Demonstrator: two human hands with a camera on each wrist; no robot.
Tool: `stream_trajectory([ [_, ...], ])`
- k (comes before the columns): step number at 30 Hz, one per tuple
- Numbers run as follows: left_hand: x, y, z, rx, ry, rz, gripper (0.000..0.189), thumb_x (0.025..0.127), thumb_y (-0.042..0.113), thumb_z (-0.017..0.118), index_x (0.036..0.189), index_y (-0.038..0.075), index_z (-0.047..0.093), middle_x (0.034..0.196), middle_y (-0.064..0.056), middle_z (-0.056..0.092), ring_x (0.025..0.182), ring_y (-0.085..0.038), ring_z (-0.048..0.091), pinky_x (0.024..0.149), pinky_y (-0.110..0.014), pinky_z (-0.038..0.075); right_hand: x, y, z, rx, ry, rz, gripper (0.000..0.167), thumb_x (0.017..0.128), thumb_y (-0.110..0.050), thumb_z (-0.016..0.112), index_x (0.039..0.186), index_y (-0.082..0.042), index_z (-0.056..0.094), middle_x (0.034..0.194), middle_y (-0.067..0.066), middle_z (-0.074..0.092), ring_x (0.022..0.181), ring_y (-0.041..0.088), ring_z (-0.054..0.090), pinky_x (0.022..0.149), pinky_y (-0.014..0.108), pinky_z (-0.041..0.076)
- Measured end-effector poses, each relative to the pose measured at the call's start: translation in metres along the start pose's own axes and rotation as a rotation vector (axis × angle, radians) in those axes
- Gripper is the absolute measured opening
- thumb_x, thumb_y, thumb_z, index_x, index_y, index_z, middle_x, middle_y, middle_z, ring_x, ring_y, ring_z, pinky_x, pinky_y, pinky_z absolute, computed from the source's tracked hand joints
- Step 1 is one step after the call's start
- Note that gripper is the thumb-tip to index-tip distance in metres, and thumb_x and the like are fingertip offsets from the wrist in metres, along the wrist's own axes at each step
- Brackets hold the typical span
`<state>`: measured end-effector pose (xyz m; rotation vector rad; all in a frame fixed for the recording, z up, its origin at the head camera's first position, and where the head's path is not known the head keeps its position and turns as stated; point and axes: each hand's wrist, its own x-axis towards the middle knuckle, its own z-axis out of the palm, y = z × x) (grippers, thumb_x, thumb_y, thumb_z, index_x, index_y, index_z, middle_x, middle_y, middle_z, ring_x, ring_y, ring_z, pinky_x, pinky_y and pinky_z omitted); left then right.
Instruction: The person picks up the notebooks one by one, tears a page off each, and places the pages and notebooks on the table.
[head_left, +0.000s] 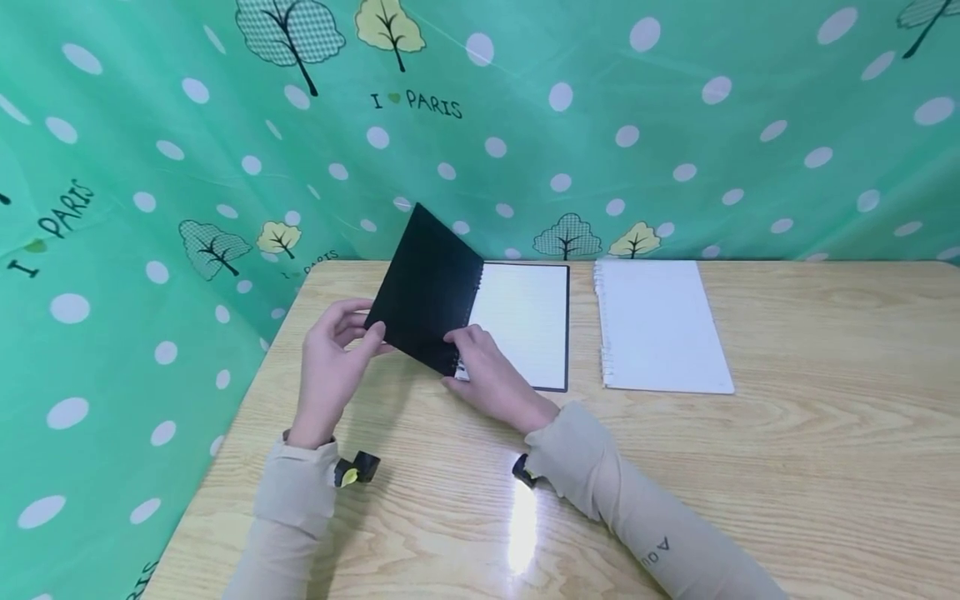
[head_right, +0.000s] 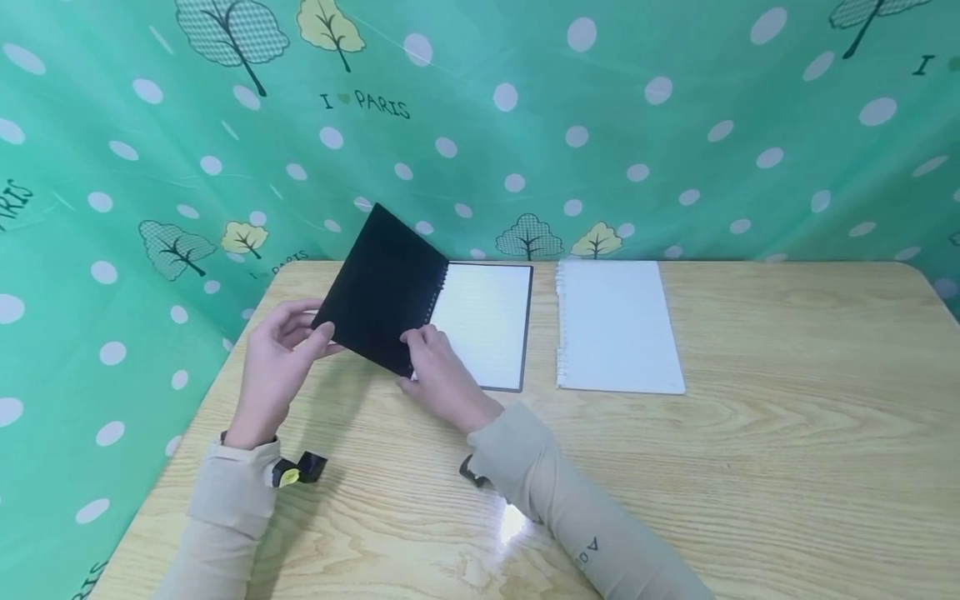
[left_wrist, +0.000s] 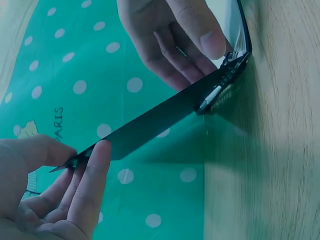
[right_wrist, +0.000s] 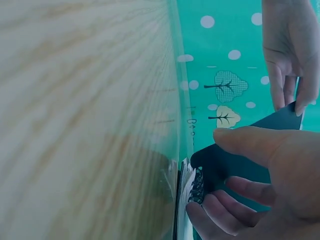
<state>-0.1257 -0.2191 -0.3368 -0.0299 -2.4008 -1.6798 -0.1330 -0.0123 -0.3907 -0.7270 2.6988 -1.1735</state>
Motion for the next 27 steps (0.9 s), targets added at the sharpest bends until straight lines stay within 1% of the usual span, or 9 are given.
stream_trajectory([
  [3,0.001,-0.001,-0.002,0.023,0.008,-0.007,0.032,0.093,0.003,0.064,0.125,0.002,0.061,0.097,-0.01,0.065,0.079,-0.013,0.067,0.069,-0.031,0.061,0.0,0.001,0.0,-0.012,-0.019,-0.014,0.049,0.094,-0.017,0.069,0.136,-0.002,0.049,0.134,0.014,0.049,0.123,0.027,0.046,0.105,0.037,0.045],
  [7,0.002,-0.003,-0.006,0.083,0.02,-0.027,0.037,0.091,0.002,0.065,0.128,0.006,0.061,0.099,-0.009,0.064,0.079,-0.012,0.066,0.069,-0.032,0.061,0.002,0.003,-0.001,-0.041,-0.035,-0.028,0.042,0.094,-0.015,0.068,0.131,-0.001,0.053,0.133,0.012,0.052,0.122,0.026,0.046,0.105,0.036,0.044],
  [12,0.005,-0.005,-0.011,0.14,0.014,-0.084,0.04,0.091,0.003,0.066,0.13,0.007,0.06,0.107,-0.013,0.062,0.08,-0.008,0.066,0.071,-0.031,0.061,0.002,0.006,-0.003,-0.071,-0.044,-0.03,0.036,0.094,-0.013,0.068,0.125,0.0,0.058,0.13,0.012,0.054,0.118,0.026,0.047,0.105,0.035,0.044],
  [15,0.006,-0.007,-0.014,0.211,0.002,-0.119,0.042,0.091,0.007,0.067,0.132,0.008,0.06,0.111,-0.014,0.063,0.086,-0.01,0.067,0.073,-0.024,0.059,0.003,0.006,-0.004,-0.085,-0.037,-0.032,0.034,0.093,-0.013,0.069,0.123,0.001,0.06,0.129,0.012,0.055,0.117,0.027,0.048,0.105,0.036,0.044],
  [17,0.007,-0.008,-0.017,0.269,-0.002,-0.136,0.042,0.091,0.009,0.068,0.132,0.009,0.06,0.114,-0.014,0.065,0.092,-0.014,0.066,0.075,-0.018,0.055,0.003,0.007,-0.005,-0.091,-0.032,-0.029,0.034,0.093,-0.013,0.07,0.122,0.001,0.061,0.128,0.012,0.056,0.116,0.028,0.048,0.104,0.036,0.045],
  [19,0.008,-0.01,-0.02,0.318,-0.006,-0.15,0.043,0.091,0.01,0.068,0.133,0.008,0.06,0.116,-0.014,0.065,0.099,-0.019,0.065,0.077,-0.015,0.051,0.003,0.008,-0.005,-0.094,-0.029,-0.024,0.033,0.093,-0.013,0.07,0.122,0.001,0.062,0.127,0.012,0.056,0.115,0.028,0.049,0.104,0.036,0.045],
  [22,0.009,-0.013,-0.023,0.362,-0.016,-0.164,0.044,0.09,0.011,0.068,0.133,0.006,0.06,0.118,-0.016,0.065,0.105,-0.026,0.062,0.081,-0.019,0.049,0.004,0.009,-0.005,-0.091,-0.029,-0.009,0.034,0.094,-0.015,0.069,0.123,0.0,0.062,0.127,0.012,0.056,0.115,0.028,0.049,0.103,0.036,0.045],
  [27,0.011,-0.018,-0.025,0.397,-0.047,-0.175,0.044,0.089,0.01,0.069,0.132,0.003,0.06,0.116,-0.019,0.064,0.106,-0.031,0.061,0.087,-0.033,0.05,0.003,0.011,-0.006,-0.067,-0.028,0.021,0.034,0.094,-0.017,0.069,0.124,-0.002,0.062,0.125,0.012,0.054,0.115,0.027,0.049,0.101,0.037,0.046],
])
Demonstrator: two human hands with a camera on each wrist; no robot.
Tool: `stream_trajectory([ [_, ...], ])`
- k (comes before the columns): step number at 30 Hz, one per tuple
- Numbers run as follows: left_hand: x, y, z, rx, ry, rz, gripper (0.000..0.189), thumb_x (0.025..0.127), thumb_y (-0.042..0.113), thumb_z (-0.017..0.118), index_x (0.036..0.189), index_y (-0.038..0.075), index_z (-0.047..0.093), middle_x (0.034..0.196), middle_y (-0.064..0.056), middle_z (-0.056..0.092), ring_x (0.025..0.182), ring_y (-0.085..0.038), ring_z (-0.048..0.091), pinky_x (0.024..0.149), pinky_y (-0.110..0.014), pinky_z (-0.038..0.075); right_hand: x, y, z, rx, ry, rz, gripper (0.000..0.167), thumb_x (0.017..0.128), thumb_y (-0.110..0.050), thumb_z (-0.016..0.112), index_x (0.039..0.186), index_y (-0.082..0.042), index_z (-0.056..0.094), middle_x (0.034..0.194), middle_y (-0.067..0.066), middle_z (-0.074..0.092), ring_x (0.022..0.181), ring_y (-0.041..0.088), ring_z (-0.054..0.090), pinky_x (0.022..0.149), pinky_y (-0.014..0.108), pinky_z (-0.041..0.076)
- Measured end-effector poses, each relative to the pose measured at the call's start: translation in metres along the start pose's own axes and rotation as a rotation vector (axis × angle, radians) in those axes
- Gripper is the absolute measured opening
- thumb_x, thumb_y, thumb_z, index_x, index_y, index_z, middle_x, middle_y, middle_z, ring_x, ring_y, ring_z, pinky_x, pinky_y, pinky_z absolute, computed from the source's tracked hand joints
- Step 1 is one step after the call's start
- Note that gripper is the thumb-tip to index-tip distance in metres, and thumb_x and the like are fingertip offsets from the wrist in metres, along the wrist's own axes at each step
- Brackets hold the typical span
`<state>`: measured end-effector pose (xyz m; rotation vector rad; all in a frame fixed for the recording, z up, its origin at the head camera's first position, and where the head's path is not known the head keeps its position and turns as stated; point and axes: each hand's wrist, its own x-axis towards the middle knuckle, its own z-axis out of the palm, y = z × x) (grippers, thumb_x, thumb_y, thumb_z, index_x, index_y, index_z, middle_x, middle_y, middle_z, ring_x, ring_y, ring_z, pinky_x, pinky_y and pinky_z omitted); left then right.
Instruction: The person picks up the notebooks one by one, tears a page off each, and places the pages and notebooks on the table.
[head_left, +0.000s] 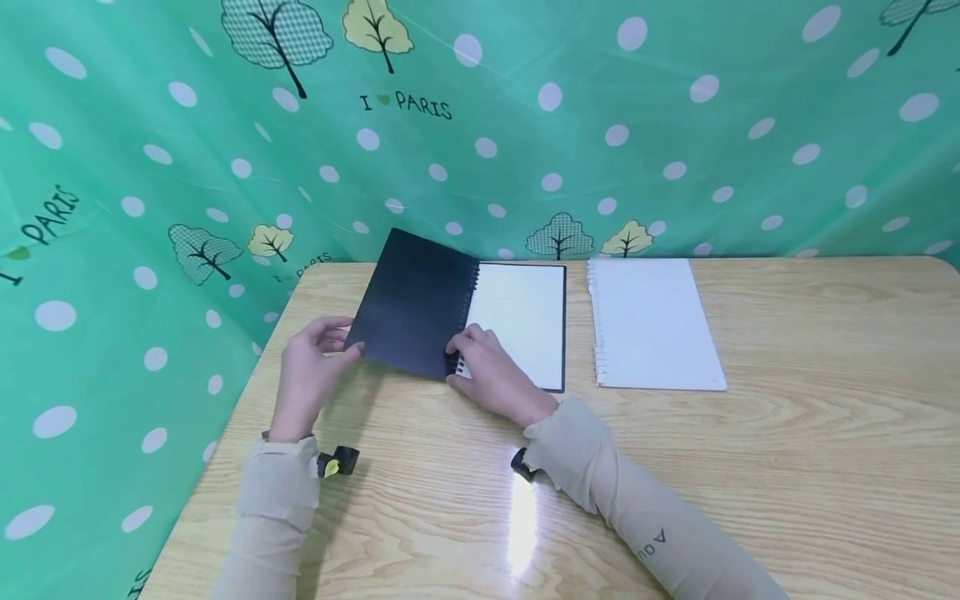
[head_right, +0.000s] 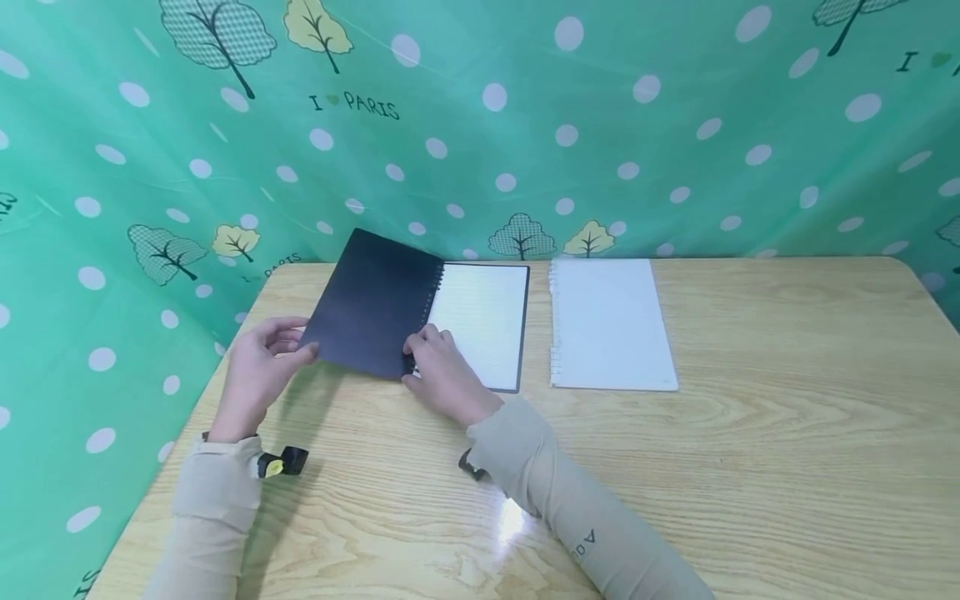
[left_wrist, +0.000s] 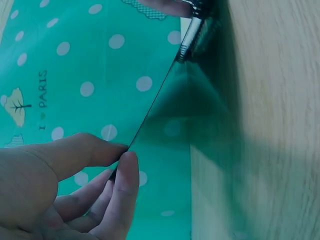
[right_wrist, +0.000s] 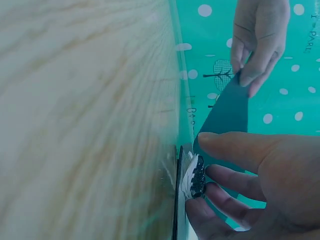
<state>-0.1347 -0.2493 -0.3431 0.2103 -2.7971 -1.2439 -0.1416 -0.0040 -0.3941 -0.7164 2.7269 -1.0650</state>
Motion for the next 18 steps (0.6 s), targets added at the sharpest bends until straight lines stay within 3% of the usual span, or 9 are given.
stream_trajectory([
  [7,0.003,-0.01,0.001,0.06,-0.054,0.002,0.045,0.089,0.012,0.072,0.131,-0.001,0.059,0.115,-0.024,0.065,0.106,-0.037,0.062,0.09,-0.046,0.052,0.001,0.002,0.0,0.017,-0.004,0.014,0.029,0.094,-0.016,0.07,0.119,-0.004,0.065,0.124,0.011,0.054,0.114,0.027,0.048,0.099,0.037,0.046],
  [18,0.009,-0.022,0.004,0.13,-0.16,-0.068,0.047,0.091,0.02,0.072,0.13,-0.002,0.058,0.115,-0.024,0.063,0.103,-0.035,0.063,0.085,-0.043,0.052,0.001,0.002,-0.003,0.01,-0.019,0.009,0.025,0.093,-0.012,0.07,0.116,-0.003,0.066,0.124,0.011,0.053,0.115,0.028,0.048,0.101,0.037,0.046],
])
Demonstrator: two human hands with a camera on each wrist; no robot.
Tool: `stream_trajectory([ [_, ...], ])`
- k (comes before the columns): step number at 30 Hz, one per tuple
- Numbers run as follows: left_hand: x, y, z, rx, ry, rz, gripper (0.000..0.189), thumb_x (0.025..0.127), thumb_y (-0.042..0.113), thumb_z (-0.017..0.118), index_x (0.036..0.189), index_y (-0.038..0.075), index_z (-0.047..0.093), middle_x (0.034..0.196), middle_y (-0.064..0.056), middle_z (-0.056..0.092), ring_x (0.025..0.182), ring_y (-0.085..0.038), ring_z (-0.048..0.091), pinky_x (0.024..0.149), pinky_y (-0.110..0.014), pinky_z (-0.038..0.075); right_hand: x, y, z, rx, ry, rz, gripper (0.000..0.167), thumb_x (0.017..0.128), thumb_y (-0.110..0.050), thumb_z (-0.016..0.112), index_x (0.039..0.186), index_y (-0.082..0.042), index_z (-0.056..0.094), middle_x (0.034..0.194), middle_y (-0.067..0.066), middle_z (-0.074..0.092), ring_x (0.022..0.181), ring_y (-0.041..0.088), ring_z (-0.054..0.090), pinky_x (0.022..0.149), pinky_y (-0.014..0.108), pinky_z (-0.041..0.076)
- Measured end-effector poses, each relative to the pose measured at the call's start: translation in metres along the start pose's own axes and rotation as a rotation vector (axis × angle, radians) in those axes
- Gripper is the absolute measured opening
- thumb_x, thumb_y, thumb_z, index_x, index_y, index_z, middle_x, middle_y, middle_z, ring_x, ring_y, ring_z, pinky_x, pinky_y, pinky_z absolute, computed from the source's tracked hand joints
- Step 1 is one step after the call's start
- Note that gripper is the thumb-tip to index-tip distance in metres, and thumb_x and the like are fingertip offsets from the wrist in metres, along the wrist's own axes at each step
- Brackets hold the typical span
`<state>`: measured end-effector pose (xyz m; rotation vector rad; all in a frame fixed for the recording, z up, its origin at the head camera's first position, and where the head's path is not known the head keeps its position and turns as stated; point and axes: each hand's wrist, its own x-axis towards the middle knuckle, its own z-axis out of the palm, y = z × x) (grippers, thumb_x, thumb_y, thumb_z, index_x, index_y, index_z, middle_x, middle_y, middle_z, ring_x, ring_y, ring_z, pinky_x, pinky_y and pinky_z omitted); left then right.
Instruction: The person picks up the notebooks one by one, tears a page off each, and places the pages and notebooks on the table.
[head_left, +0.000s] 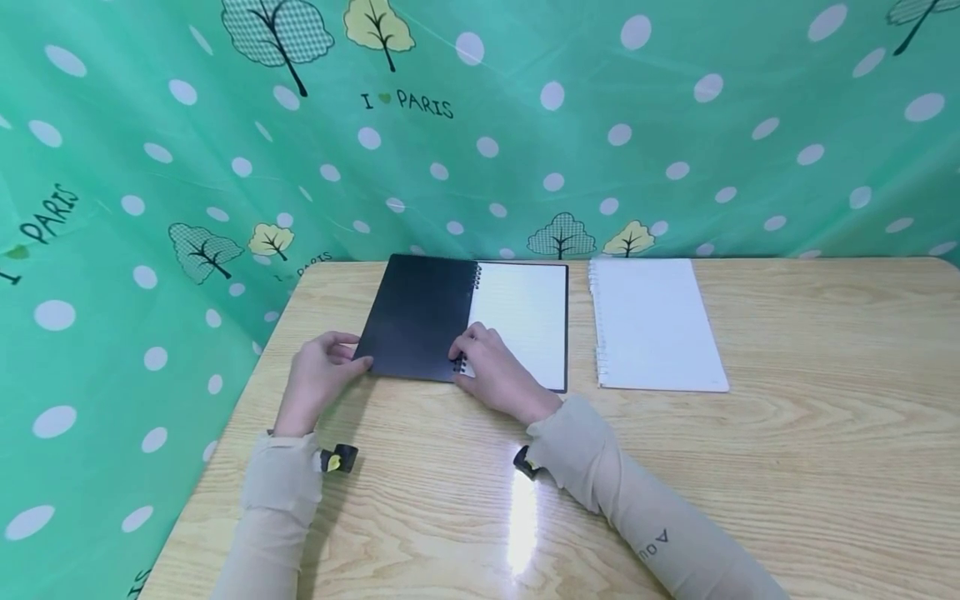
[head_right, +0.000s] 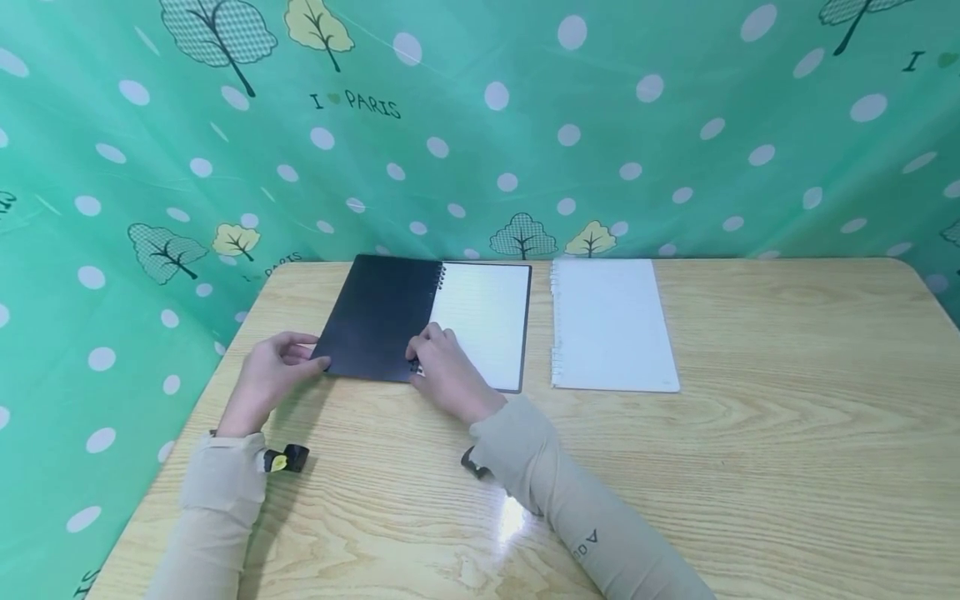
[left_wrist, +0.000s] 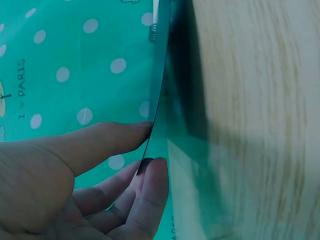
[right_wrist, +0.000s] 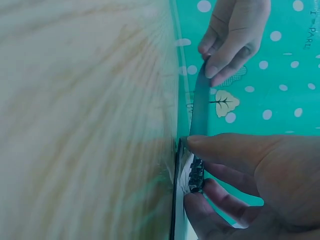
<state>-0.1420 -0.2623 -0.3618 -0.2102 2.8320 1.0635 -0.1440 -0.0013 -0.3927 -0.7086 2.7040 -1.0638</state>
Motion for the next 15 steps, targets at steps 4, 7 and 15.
stream_trajectory([
  [4,0.001,-0.0014,0.0015,0.013,-0.015,0.007,0.047,0.091,0.02,0.071,0.13,-0.004,0.058,0.116,-0.026,0.063,0.105,-0.037,0.063,0.087,-0.046,0.052,-0.0009,0.0004,-0.0017,0.003,0.008,-0.016,0.024,0.091,-0.009,0.071,0.114,-0.002,0.067,0.122,0.012,0.054,0.114,0.029,0.049,0.1,0.038,0.046],
  [7,0.0015,-0.0024,0.0024,0.024,-0.024,0.007,0.048,0.091,0.019,0.071,0.131,-0.004,0.057,0.116,-0.026,0.063,0.105,-0.038,0.063,0.088,-0.046,0.052,-0.0008,0.0008,-0.0023,-0.001,0.01,-0.021,0.024,0.091,-0.009,0.071,0.113,-0.002,0.067,0.121,0.012,0.054,0.114,0.029,0.049,0.1,0.038,0.046],
  [15,0.003,-0.0075,0.0054,0.065,-0.056,0.007,0.048,0.09,0.021,0.073,0.127,-0.006,0.059,0.113,-0.026,0.065,0.104,-0.038,0.063,0.088,-0.048,0.051,0.0007,0.0027,-0.0017,-0.018,0.003,-0.026,0.025,0.091,-0.01,0.072,0.114,-0.002,0.068,0.122,0.012,0.055,0.115,0.029,0.05,0.101,0.037,0.046],
])
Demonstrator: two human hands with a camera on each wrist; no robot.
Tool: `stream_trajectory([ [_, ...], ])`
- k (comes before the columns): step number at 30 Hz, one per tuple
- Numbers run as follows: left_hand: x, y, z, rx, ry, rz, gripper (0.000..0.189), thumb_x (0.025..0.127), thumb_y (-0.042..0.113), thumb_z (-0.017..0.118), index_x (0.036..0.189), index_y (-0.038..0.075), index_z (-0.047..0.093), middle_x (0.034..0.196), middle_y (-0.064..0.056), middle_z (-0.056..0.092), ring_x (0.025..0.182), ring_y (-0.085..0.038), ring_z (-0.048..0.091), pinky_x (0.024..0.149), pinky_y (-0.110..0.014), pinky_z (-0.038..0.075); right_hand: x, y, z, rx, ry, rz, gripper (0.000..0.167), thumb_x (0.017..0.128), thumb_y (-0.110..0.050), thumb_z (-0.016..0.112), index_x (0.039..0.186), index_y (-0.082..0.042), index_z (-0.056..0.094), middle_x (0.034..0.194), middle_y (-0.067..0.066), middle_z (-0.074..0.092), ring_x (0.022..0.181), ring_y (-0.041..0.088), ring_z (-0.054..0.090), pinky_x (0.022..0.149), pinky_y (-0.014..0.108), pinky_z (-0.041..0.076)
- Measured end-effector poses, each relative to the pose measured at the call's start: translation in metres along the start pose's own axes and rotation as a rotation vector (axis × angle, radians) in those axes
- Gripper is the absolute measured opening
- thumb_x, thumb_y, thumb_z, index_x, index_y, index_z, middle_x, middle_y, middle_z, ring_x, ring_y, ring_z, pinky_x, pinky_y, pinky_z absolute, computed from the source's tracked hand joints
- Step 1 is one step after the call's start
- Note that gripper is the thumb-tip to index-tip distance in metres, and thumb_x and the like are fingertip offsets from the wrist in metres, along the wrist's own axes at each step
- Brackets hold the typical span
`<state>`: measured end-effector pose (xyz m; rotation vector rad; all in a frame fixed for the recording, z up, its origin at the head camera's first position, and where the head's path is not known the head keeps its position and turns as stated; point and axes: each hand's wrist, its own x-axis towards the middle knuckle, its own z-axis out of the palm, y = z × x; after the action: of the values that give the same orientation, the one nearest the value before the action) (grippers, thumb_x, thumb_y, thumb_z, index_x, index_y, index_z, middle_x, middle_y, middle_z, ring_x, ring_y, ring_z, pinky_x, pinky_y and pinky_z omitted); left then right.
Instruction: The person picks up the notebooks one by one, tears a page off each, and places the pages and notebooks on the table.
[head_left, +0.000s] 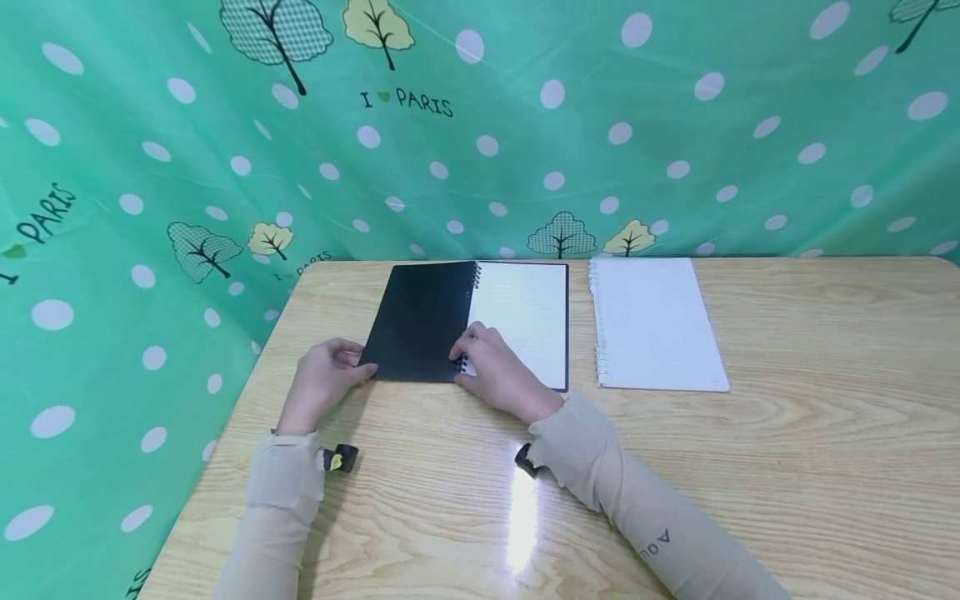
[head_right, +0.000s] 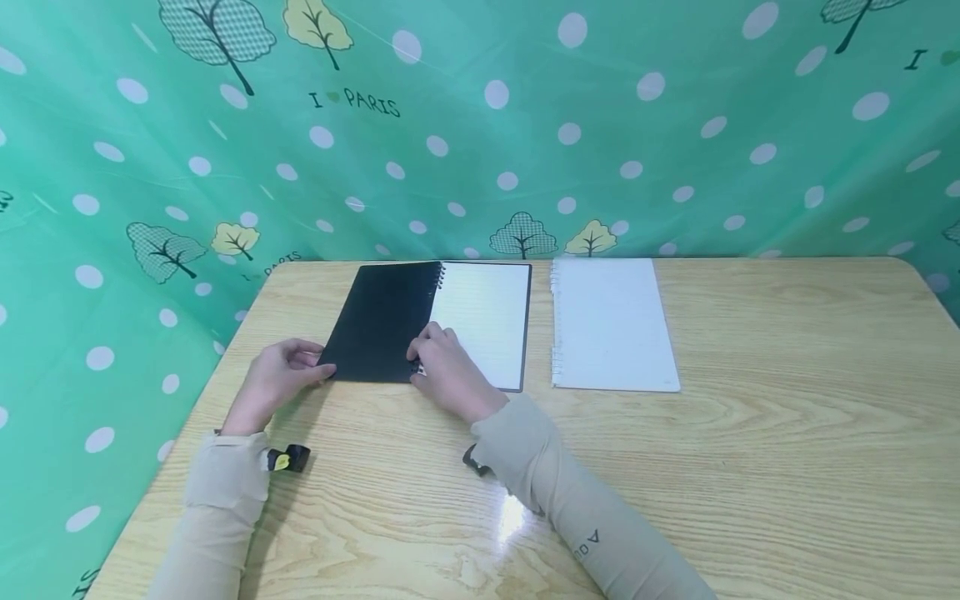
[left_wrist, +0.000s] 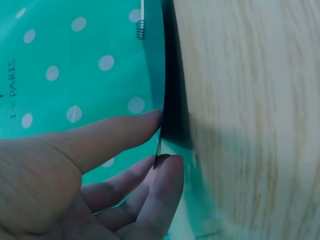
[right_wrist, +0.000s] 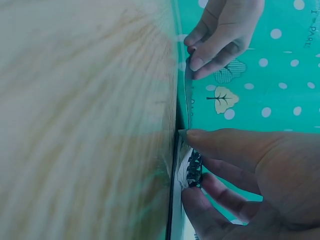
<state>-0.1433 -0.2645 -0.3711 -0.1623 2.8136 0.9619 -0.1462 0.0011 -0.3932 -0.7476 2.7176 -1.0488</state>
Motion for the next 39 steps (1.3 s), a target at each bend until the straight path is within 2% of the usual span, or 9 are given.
stream_trajectory([
  [9,0.0,0.001,0.004,0.032,-0.022,-0.019,0.048,0.089,0.021,0.074,0.125,-0.007,0.06,0.11,-0.024,0.065,0.101,-0.036,0.064,0.087,-0.047,0.051,0.001,0.003,-0.001,-0.013,-0.014,0.004,0.025,0.091,-0.01,0.073,0.114,-0.003,0.07,0.124,0.011,0.056,0.116,0.028,0.05,0.102,0.036,0.046],
  [15,-0.001,0.0,0.004,0.042,-0.012,-0.029,0.046,0.088,0.02,0.074,0.124,-0.007,0.061,0.108,-0.022,0.066,0.099,-0.034,0.064,0.085,-0.045,0.051,0.001,0.002,-0.002,-0.02,-0.013,-0.002,0.026,0.09,-0.01,0.073,0.115,-0.003,0.07,0.124,0.011,0.056,0.115,0.028,0.05,0.102,0.035,0.046],
  [25,0.0,0.002,0.005,0.035,-0.02,-0.024,0.045,0.088,0.019,0.073,0.123,-0.007,0.061,0.112,-0.023,0.067,0.103,-0.035,0.066,0.088,-0.045,0.052,0.0,0.002,-0.004,-0.024,-0.03,0.009,0.027,0.091,-0.013,0.072,0.117,-0.005,0.069,0.126,0.01,0.055,0.118,0.026,0.05,0.103,0.034,0.046],
  [27,0.001,0.002,0.006,0.041,-0.016,-0.003,0.046,0.089,0.02,0.073,0.124,-0.007,0.061,0.113,-0.023,0.066,0.103,-0.035,0.065,0.089,-0.045,0.052,-0.001,0.001,-0.007,-0.012,-0.038,0.012,0.028,0.091,-0.014,0.072,0.118,-0.005,0.068,0.127,0.011,0.055,0.118,0.026,0.05,0.102,0.035,0.046],
  [31,0.004,0.008,0.01,0.035,0.003,0.085,0.042,0.092,0.021,0.07,0.124,-0.005,0.062,0.114,-0.022,0.066,0.105,-0.036,0.065,0.092,-0.048,0.052,-0.002,0.002,-0.019,0.018,-0.04,0.021,0.03,0.092,-0.017,0.071,0.12,-0.005,0.067,0.127,0.011,0.055,0.121,0.026,0.049,0.105,0.036,0.045],
  [34,0.009,0.018,0.016,0.022,0.018,0.152,0.038,0.095,0.022,0.067,0.123,-0.003,0.063,0.115,-0.021,0.066,0.106,-0.035,0.063,0.093,-0.048,0.051,0.0,0.006,-0.031,0.005,-0.027,0.018,0.032,0.093,-0.019,0.07,0.122,-0.004,0.066,0.126,0.011,0.056,0.123,0.027,0.049,0.108,0.037,0.044],
  [39,0.018,0.038,0.025,0.007,0.064,0.213,0.034,0.097,0.024,0.064,0.122,0.0,0.063,0.116,-0.018,0.065,0.107,-0.032,0.062,0.094,-0.047,0.051,0.004,0.016,-0.053,-0.047,-0.009,0.033,0.036,0.095,-0.02,0.068,0.125,-0.003,0.063,0.128,0.013,0.056,0.124,0.028,0.049,0.109,0.039,0.043],
])
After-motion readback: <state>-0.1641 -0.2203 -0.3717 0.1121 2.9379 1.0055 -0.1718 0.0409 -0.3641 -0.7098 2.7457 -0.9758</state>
